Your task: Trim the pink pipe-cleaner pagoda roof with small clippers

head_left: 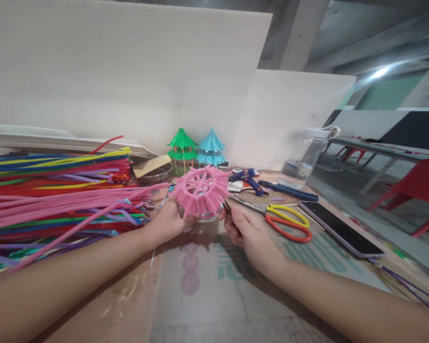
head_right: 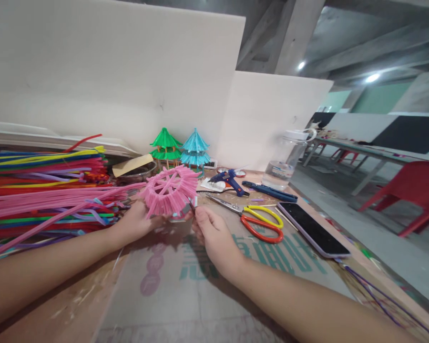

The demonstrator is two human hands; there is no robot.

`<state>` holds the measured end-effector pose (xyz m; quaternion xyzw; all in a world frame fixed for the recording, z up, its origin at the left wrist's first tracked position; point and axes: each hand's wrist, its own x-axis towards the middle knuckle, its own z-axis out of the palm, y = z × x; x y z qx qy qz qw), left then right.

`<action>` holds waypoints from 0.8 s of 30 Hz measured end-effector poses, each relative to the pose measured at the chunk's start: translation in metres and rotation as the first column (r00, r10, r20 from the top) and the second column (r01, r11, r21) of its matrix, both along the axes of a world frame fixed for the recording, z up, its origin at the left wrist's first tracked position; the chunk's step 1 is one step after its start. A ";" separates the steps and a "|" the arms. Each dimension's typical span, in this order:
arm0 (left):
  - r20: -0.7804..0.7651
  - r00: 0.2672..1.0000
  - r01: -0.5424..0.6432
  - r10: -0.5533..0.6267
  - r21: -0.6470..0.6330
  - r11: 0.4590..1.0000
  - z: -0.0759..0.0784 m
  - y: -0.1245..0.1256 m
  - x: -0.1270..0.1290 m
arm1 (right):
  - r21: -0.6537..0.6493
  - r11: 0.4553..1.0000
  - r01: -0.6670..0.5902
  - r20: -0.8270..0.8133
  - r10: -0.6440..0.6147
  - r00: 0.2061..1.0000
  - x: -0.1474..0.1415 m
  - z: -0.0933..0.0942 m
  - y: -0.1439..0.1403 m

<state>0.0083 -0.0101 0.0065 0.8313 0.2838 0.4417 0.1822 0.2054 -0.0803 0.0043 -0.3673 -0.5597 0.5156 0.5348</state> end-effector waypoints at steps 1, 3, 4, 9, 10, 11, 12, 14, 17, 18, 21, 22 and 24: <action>0.008 1.000 0.016 -0.016 0.006 1.000 0.000 0.000 0.001 | 0.004 1.000 0.004 0.002 -0.004 1.000 0.000 0.000 0.000; 0.013 0.999 0.041 -0.041 0.022 0.999 0.002 -0.001 0.002 | 0.011 1.000 0.009 0.009 -0.009 1.000 0.000 -0.001 0.001; 0.013 0.999 0.048 -0.049 0.029 0.998 0.003 -0.002 0.003 | 0.014 1.000 0.010 0.013 -0.010 1.000 0.000 -0.001 0.001; 0.004 0.999 0.043 -0.043 0.031 0.999 0.006 -0.004 0.004 | 0.019 1.000 0.001 0.013 -0.002 1.000 0.000 0.000 0.000; 0.004 0.999 0.042 -0.042 0.027 0.999 0.006 -0.004 0.003 | 0.015 1.000 0.000 0.011 0.000 1.000 0.000 0.001 0.000; 0.005 0.999 0.043 -0.043 0.026 0.999 0.005 -0.003 0.003 | 0.011 1.000 0.001 0.009 -0.001 1.000 0.000 0.001 -0.001; 0.008 0.999 0.043 -0.043 0.028 0.999 0.004 -0.002 0.003 | 0.007 1.000 0.001 0.009 -0.001 1.000 0.000 0.001 -0.001; 0.016 0.999 0.039 -0.039 0.029 0.999 0.003 -0.001 0.003 | 0.002 1.000 0.004 0.008 -0.004 1.000 0.000 0.002 -0.001; 0.019 0.999 0.031 -0.032 0.026 0.999 0.003 -0.001 0.003 | -0.006 1.000 0.005 0.010 -0.005 1.000 0.001 0.001 -0.001; 0.018 0.999 0.037 -0.037 0.027 0.999 0.003 -0.001 0.004 | -0.006 1.000 0.006 0.011 -0.006 1.000 0.001 0.001 -0.001; 0.013 0.998 0.054 -0.054 0.037 0.998 0.005 -0.002 0.004 | 0.001 1.000 0.019 0.012 -0.019 1.000 0.001 0.001 -0.001; 0.008 0.999 0.053 -0.053 0.037 0.998 0.005 -0.002 0.004 | 0.004 1.000 0.023 0.013 -0.023 1.000 0.001 0.001 -0.001; -0.009 0.999 0.037 -0.037 0.033 0.999 0.004 -0.002 0.003 | 0.009 1.000 0.028 0.018 -0.028 0.999 0.001 0.001 -0.001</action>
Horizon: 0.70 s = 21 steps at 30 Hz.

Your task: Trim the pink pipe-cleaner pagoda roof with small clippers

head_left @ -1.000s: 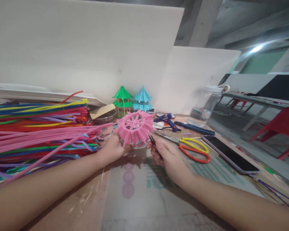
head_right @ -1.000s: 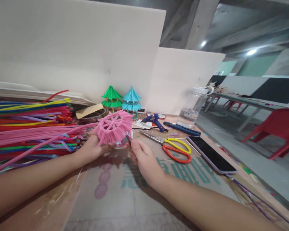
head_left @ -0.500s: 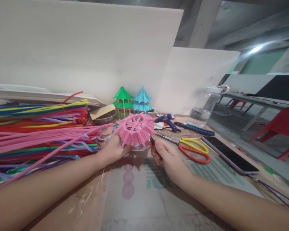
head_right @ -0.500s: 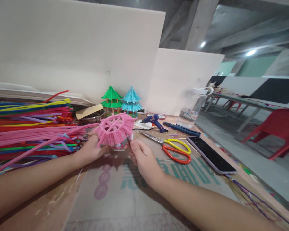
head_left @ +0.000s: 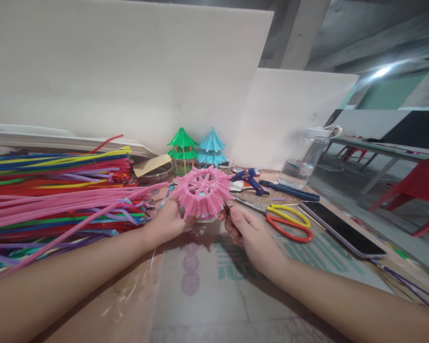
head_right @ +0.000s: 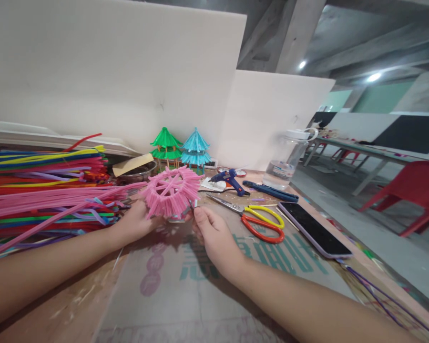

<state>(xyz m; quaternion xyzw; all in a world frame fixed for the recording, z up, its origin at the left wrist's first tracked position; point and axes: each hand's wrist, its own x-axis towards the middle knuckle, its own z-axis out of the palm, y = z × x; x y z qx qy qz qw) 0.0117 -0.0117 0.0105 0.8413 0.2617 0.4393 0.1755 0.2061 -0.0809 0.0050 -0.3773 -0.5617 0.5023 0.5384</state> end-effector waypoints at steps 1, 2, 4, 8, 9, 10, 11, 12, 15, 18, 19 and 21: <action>-0.009 1.000 -0.007 0.007 -0.001 1.000 -0.001 0.000 0.000 | 0.004 1.000 0.002 0.004 -0.002 1.000 0.000 0.000 0.000; -0.016 1.000 -0.013 0.013 -0.001 1.000 -0.001 0.001 -0.001 | 0.008 1.000 0.003 0.008 -0.003 1.000 0.000 0.000 0.000; -0.022 1.000 -0.018 0.018 -0.001 1.000 -0.002 0.001 -0.001 | 0.011 1.000 0.011 0.015 -0.011 1.000 0.000 0.001 0.000; -0.024 1.000 -0.012 0.012 -0.001 1.000 -0.002 0.001 -0.001 | -0.004 1.000 0.023 0.021 -0.023 1.000 0.001 0.001 0.001; -0.021 1.000 -0.007 0.007 -0.004 1.000 -0.002 0.001 -0.001 | -0.007 1.000 0.022 0.023 -0.022 0.999 0.001 0.001 0.001; -0.018 1.000 -0.004 0.004 -0.006 1.000 -0.001 0.000 0.000 | -0.008 1.000 0.017 0.021 -0.017 1.000 0.001 0.001 0.001; -0.014 1.000 -0.002 0.002 -0.006 1.000 -0.001 0.000 0.000 | -0.007 1.000 0.011 0.016 -0.011 1.000 0.001 0.001 0.001; -0.010 1.000 -0.002 0.002 -0.005 1.000 0.000 0.000 0.000 | -0.007 1.000 0.005 0.009 -0.005 1.000 0.001 0.001 0.000; -0.006 1.000 0.000 0.000 0.002 1.000 0.000 0.000 -0.001 | -0.009 1.000 -0.010 -0.002 0.010 1.000 0.001 0.002 0.000; -0.027 1.000 0.002 -0.002 -0.003 1.000 -0.003 0.002 -0.003 | -0.005 1.000 -0.004 0.007 0.004 1.000 0.001 0.002 -0.001; -0.036 0.999 -0.001 0.001 -0.003 1.000 -0.003 0.003 -0.003 | -0.004 1.000 0.002 0.009 -0.002 1.000 0.001 0.002 0.000; -0.043 0.999 -0.001 0.001 0.001 1.000 -0.004 0.004 -0.003 | -0.005 1.000 0.011 0.013 -0.011 1.000 0.001 0.002 0.000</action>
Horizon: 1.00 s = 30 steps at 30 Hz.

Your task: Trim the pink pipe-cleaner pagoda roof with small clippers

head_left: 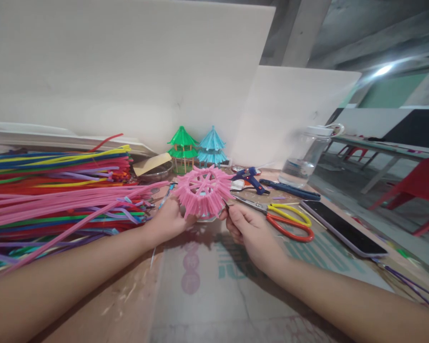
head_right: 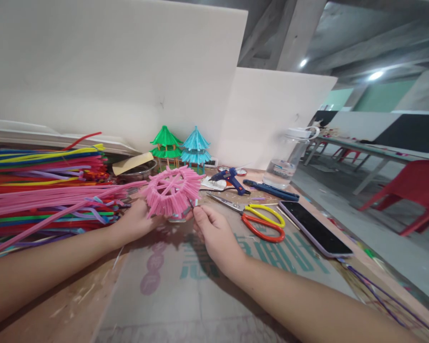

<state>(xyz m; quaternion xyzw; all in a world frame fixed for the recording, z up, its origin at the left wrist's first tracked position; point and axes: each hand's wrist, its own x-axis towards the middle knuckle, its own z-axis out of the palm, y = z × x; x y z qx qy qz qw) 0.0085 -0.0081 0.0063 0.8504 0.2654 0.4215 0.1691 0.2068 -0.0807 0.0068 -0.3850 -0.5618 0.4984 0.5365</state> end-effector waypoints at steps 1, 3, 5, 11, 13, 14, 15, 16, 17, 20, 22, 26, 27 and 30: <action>0.003 1.000 0.004 -0.004 0.003 1.000 0.000 0.000 0.000 | -0.002 1.000 0.002 0.002 -0.002 1.000 0.000 0.000 0.000; 0.020 1.000 0.014 -0.014 0.012 1.000 0.001 -0.001 0.002 | -0.006 1.000 0.000 -0.002 0.000 1.000 0.000 0.000 0.001; 0.047 0.999 0.017 -0.017 0.015 1.000 0.003 -0.003 0.004 | -0.014 1.000 -0.007 -0.016 0.007 1.000 0.000 0.001 0.000; 0.080 0.997 0.004 -0.001 -0.030 1.000 0.004 -0.003 0.003 | -0.036 0.998 -0.056 -0.017 0.056 0.998 -0.001 -0.001 -0.001; 0.082 0.997 -0.001 0.003 -0.022 1.000 0.003 -0.002 0.002 | -0.051 0.997 -0.063 -0.015 0.062 0.998 -0.001 -0.002 -0.001; 0.080 0.997 -0.002 0.003 -0.009 1.000 0.002 -0.001 0.002 | -0.059 0.996 -0.061 -0.017 0.060 0.998 -0.001 -0.002 -0.001; 0.075 0.997 -0.004 0.003 0.008 1.000 0.002 0.000 0.001 | -0.067 0.996 -0.058 -0.018 0.057 0.998 -0.001 -0.002 -0.001; 0.069 0.998 -0.006 0.004 0.026 1.000 0.001 0.000 0.001 | -0.074 0.996 -0.058 -0.016 0.057 0.998 -0.001 -0.002 -0.001; 0.064 0.998 -0.009 0.006 0.043 0.999 0.001 0.001 0.001 | -0.079 0.995 -0.060 -0.014 0.059 0.998 -0.001 -0.002 0.000; 0.050 0.999 -0.001 -0.003 0.079 0.997 0.000 0.002 0.000 | -0.088 0.994 -0.065 -0.004 0.065 0.998 0.000 -0.002 0.000; 0.044 0.999 0.005 -0.008 0.088 0.996 -0.001 0.002 0.000 | -0.086 0.994 -0.062 0.000 0.062 0.998 0.000 -0.002 0.000; 0.040 0.999 0.012 -0.014 0.068 0.998 0.000 0.002 0.000 | -0.073 0.996 -0.059 -0.008 0.059 0.998 0.000 -0.002 0.000; 0.038 0.999 0.009 -0.012 0.060 0.998 0.001 0.002 0.000 | -0.073 0.996 -0.058 -0.010 0.057 0.998 0.000 -0.002 0.000; 0.033 0.999 0.004 -0.005 0.055 0.999 0.002 0.001 0.001 | -0.083 0.995 -0.054 -0.009 0.053 0.999 -0.001 -0.001 0.000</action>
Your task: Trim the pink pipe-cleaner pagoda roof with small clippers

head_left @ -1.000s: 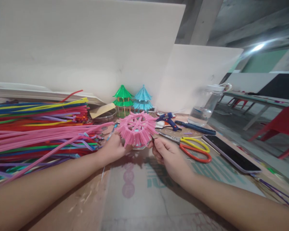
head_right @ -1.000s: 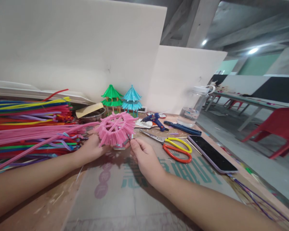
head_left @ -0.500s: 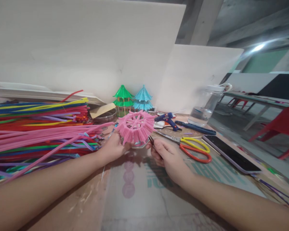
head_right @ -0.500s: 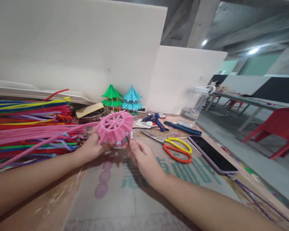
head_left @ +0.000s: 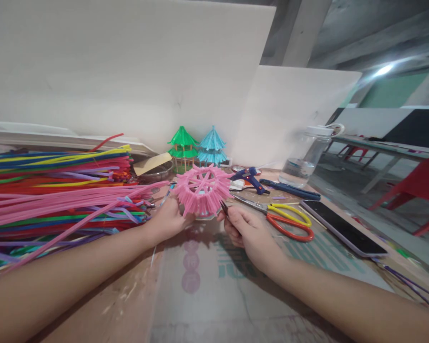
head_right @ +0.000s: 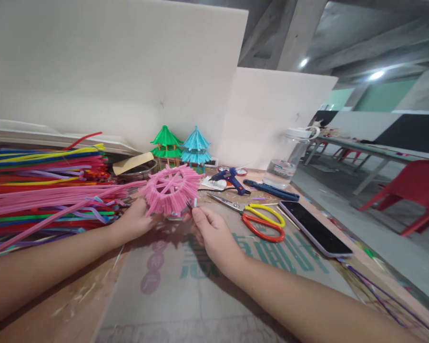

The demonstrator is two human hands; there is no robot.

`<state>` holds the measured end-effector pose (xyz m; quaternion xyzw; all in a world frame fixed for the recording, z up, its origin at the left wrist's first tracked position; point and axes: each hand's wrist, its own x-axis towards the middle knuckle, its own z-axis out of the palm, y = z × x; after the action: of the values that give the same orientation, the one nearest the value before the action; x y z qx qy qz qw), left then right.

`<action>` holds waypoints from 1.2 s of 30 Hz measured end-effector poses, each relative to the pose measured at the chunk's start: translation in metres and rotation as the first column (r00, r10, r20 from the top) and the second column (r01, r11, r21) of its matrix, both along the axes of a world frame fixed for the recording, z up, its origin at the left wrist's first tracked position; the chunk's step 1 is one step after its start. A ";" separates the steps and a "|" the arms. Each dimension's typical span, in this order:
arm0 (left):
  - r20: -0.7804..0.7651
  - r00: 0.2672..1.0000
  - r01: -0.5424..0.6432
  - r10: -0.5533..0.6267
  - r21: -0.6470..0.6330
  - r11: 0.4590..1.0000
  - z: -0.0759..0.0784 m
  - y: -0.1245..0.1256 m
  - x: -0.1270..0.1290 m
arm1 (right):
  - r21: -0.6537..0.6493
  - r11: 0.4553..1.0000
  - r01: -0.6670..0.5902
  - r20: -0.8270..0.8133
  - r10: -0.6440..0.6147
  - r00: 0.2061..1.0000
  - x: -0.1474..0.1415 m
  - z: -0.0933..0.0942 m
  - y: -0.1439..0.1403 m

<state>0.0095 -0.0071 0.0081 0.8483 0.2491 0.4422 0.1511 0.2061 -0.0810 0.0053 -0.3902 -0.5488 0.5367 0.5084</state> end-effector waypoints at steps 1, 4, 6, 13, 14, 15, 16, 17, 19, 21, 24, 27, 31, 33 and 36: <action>0.003 1.000 0.004 -0.004 0.004 1.000 0.000 0.000 0.000 | -0.002 1.000 0.005 0.002 -0.005 1.000 0.000 0.000 0.000; 0.025 1.000 0.016 -0.016 -0.004 1.000 0.001 -0.002 0.002 | -0.003 1.000 0.016 0.012 -0.016 1.000 0.000 0.001 0.000; 0.034 0.999 0.012 -0.011 -0.016 1.000 0.001 -0.002 0.003 | -0.001 1.000 0.019 0.014 -0.019 1.000 0.000 0.001 0.000; 0.013 1.000 0.001 -0.001 -0.014 1.000 0.000 -0.002 0.001 | 0.013 1.000 0.027 0.015 -0.027 1.000 0.001 0.000 0.000; 0.010 1.000 -0.001 0.001 -0.022 1.000 0.000 -0.002 0.001 | 0.013 1.000 0.023 0.005 -0.023 1.000 0.001 0.000 0.000; 0.010 1.000 -0.002 0.002 -0.030 1.000 0.000 -0.002 0.001 | 0.013 1.000 0.018 -0.005 -0.017 1.000 0.001 0.000 0.000; 0.013 1.000 -0.001 0.001 -0.034 0.999 0.001 -0.002 0.001 | 0.013 1.000 0.010 -0.012 -0.010 1.000 0.000 0.000 0.000; 0.016 1.000 0.000 0.001 -0.033 0.999 0.001 -0.002 0.001 | 0.013 1.000 0.004 -0.016 -0.004 1.000 0.000 0.000 0.000; 0.019 1.000 -0.003 0.003 -0.023 1.000 0.001 -0.003 0.001 | 0.010 1.000 0.001 -0.009 -0.001 1.000 0.000 0.000 0.000; 0.012 1.000 -0.008 0.009 -0.024 1.000 0.001 -0.003 0.001 | 0.007 1.000 0.006 0.002 -0.007 1.000 0.000 0.000 0.000; 0.008 1.000 -0.006 0.007 -0.034 0.999 0.000 -0.002 0.001 | 0.000 1.000 0.026 0.012 -0.026 1.000 0.000 0.001 0.000; 0.025 1.000 -0.008 0.009 -0.044 0.999 0.000 -0.002 0.001 | 0.000 1.000 0.015 -0.003 -0.015 1.000 0.000 0.002 0.000; 0.012 1.000 -0.006 0.007 -0.051 0.999 0.003 -0.004 0.002 | 0.005 1.000 -0.014 -0.011 0.014 1.000 0.000 0.001 0.000; -0.009 1.000 -0.004 0.003 -0.038 0.999 0.002 -0.003 0.001 | -0.011 1.000 -0.004 0.005 0.004 1.000 0.000 0.000 0.002; -0.023 0.994 -0.111 0.110 -0.037 0.993 -0.007 0.004 -0.004 | -0.020 1.000 -0.001 0.024 0.002 1.000 0.000 -0.003 0.005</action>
<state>0.0056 -0.0032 0.0016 0.8348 0.3055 0.4362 0.1398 0.2058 -0.0758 0.0024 -0.4013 -0.5499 0.5378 0.4973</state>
